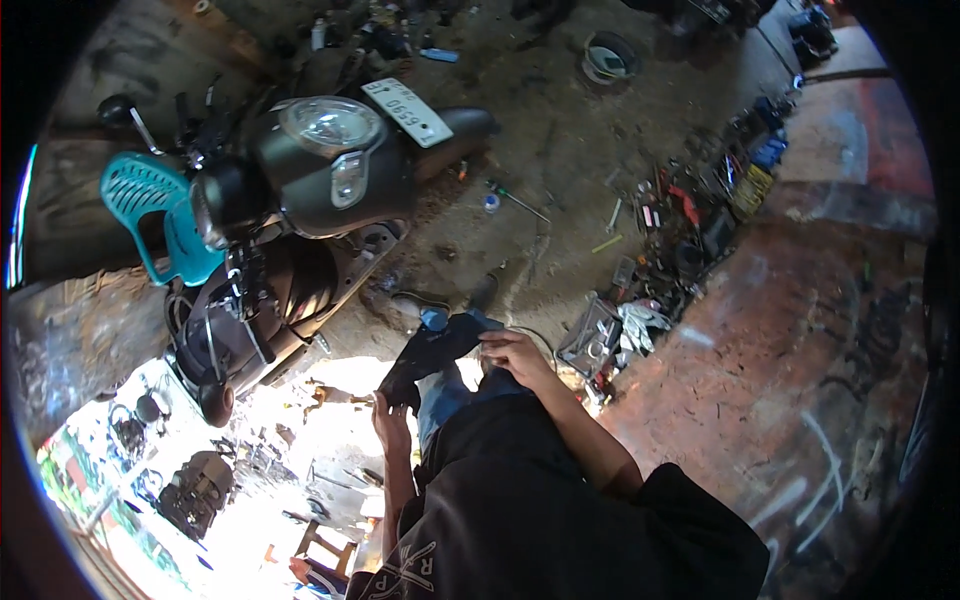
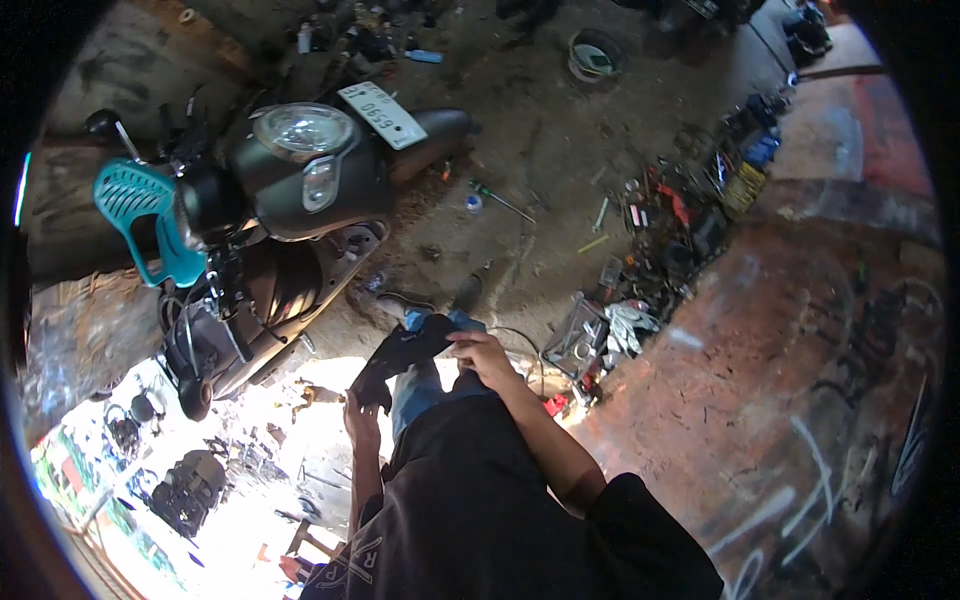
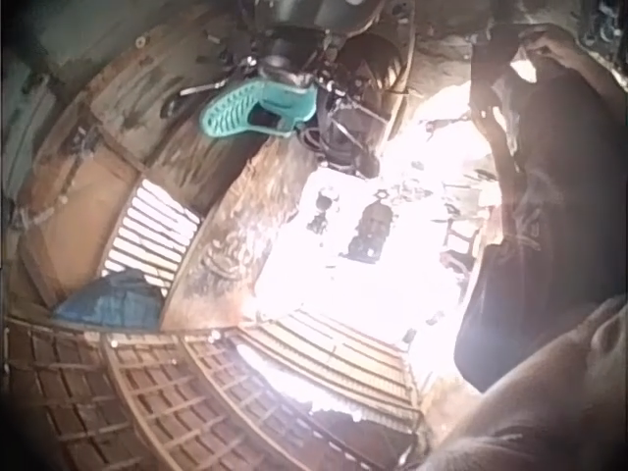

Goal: Repairing or adjusting the wiring harness on the handlebars of a motorcycle scooter.

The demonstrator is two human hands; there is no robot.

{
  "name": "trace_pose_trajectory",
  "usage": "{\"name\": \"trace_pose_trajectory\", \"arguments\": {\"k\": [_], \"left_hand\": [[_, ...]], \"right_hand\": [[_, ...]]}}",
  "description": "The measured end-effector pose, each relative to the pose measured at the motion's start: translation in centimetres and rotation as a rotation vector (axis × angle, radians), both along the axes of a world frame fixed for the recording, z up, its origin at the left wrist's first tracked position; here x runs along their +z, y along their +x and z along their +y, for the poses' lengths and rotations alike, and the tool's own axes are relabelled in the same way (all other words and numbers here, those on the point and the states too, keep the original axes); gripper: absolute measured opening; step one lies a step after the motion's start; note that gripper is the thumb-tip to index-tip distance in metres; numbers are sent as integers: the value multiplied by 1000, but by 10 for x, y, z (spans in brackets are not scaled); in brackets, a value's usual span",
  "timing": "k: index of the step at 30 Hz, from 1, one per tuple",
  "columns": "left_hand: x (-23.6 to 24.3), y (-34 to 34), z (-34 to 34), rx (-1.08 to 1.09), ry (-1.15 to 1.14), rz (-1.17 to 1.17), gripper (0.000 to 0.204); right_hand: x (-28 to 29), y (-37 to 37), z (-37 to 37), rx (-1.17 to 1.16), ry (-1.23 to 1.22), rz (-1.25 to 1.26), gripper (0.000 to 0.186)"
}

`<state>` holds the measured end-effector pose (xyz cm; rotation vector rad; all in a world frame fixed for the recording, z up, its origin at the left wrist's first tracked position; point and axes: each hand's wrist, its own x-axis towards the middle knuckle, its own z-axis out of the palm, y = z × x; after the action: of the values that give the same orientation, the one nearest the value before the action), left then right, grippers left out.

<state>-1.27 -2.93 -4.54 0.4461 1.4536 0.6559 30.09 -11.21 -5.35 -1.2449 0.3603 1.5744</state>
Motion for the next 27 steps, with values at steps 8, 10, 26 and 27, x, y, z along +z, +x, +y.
{"name": "trace_pose_trajectory", "arguments": {"k": [8, 10, 26, 27], "left_hand": [[-31, -54, -2, -35, 218, 282, 44], [-53, -50, -10, -356, 185, 752, 45], [-88, 48, -28, -1076, 453, 683, 29], [-85, 50, -19, -1021, 283, 674, 30]], "right_hand": [[-26, 13, -45, 1084, 37, -905, 54], [-56, 3, -50, 1437, 44, -963, 70], [-47, 23, -18, 1499, -355, -931, 49], [-41, 27, -17, 1490, -353, -999, 41]]}}
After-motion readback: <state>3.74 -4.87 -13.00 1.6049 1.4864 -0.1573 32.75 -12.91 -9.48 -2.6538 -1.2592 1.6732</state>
